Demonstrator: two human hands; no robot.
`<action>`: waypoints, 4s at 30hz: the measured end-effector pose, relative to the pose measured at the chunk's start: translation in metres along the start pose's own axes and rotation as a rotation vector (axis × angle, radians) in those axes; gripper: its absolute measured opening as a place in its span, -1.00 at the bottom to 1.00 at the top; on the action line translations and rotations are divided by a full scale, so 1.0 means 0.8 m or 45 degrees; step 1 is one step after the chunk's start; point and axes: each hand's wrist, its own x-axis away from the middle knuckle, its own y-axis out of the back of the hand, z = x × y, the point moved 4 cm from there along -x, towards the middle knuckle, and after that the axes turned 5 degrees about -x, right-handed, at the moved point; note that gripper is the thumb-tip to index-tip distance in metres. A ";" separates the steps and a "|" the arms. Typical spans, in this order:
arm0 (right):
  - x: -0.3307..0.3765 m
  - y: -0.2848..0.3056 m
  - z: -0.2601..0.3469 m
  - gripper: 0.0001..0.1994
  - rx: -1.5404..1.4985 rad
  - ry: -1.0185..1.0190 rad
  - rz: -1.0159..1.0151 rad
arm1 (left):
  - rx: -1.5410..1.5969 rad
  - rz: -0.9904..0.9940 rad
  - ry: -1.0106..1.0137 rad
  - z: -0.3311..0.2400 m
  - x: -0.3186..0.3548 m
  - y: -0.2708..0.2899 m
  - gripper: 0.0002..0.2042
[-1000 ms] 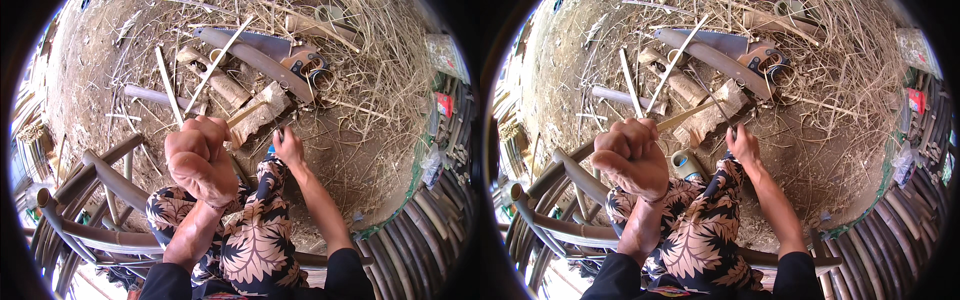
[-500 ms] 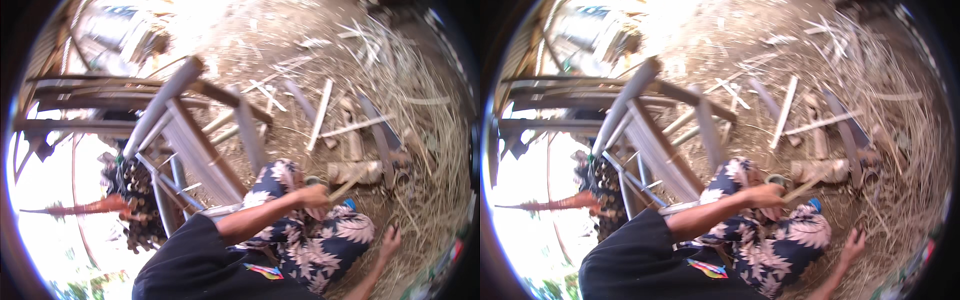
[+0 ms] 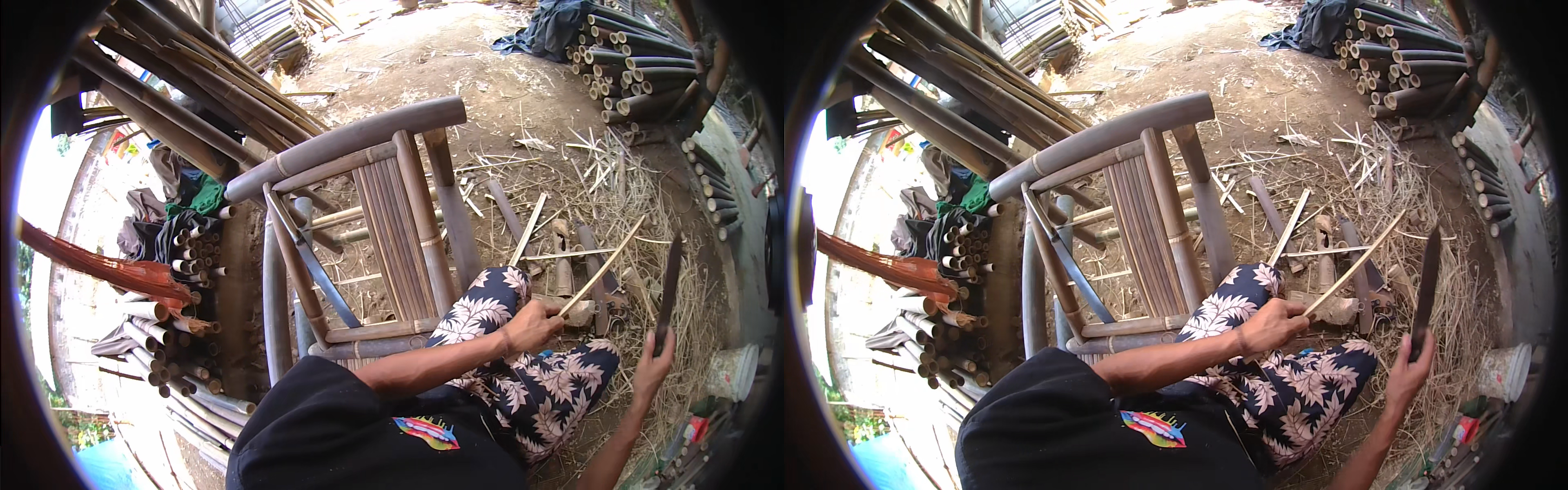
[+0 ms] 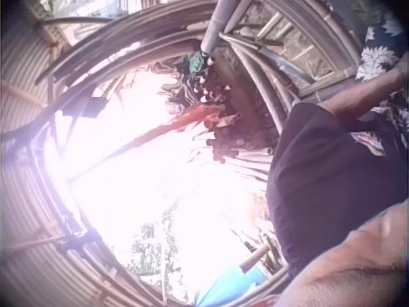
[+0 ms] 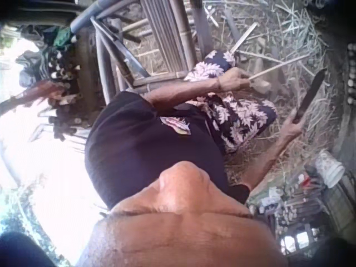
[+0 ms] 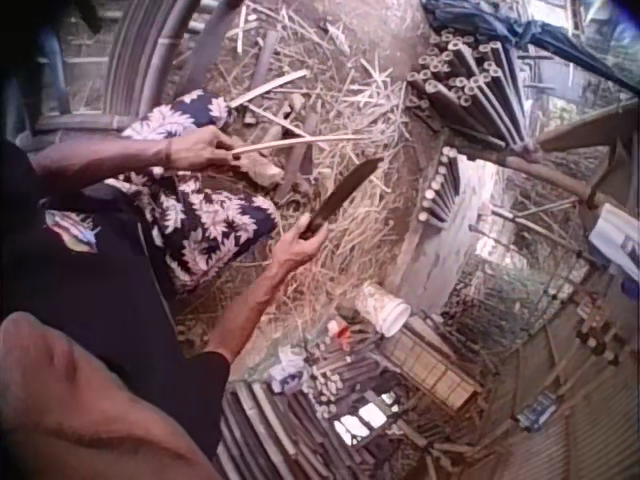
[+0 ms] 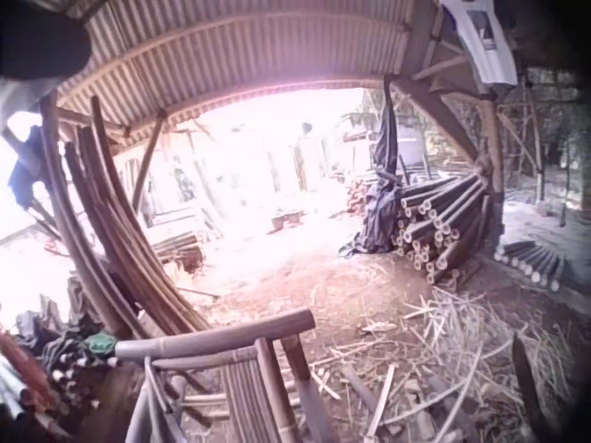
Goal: The person shaves thin strips of bamboo using a knife while seated on the ground, then places them into the framework of a bamboo chair.
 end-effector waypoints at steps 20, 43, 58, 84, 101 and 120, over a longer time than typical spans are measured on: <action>0.044 -0.121 0.112 -0.49 0.410 0.292 0.366 | -0.276 -0.134 0.041 0.000 0.148 0.029 -0.74; 0.008 -0.077 0.075 -0.47 0.203 -0.001 0.184 | -0.056 -0.017 -0.135 -0.015 0.169 -0.003 -0.70; -0.009 -0.073 0.072 -0.46 0.279 0.283 0.114 | 0.123 0.132 0.099 0.001 0.220 0.027 -0.68; 0.069 -0.086 0.103 -0.44 -0.006 -0.191 0.242 | 0.160 -0.034 0.045 -0.038 0.087 -0.029 -0.66; 0.056 -0.056 0.092 -0.42 0.104 -0.126 0.315 | -0.074 -0.081 -0.010 0.004 0.104 -0.006 -0.62; -0.029 0.029 -0.062 -0.32 0.129 -0.736 -0.068 | -0.373 0.037 0.024 0.026 0.206 0.002 -0.73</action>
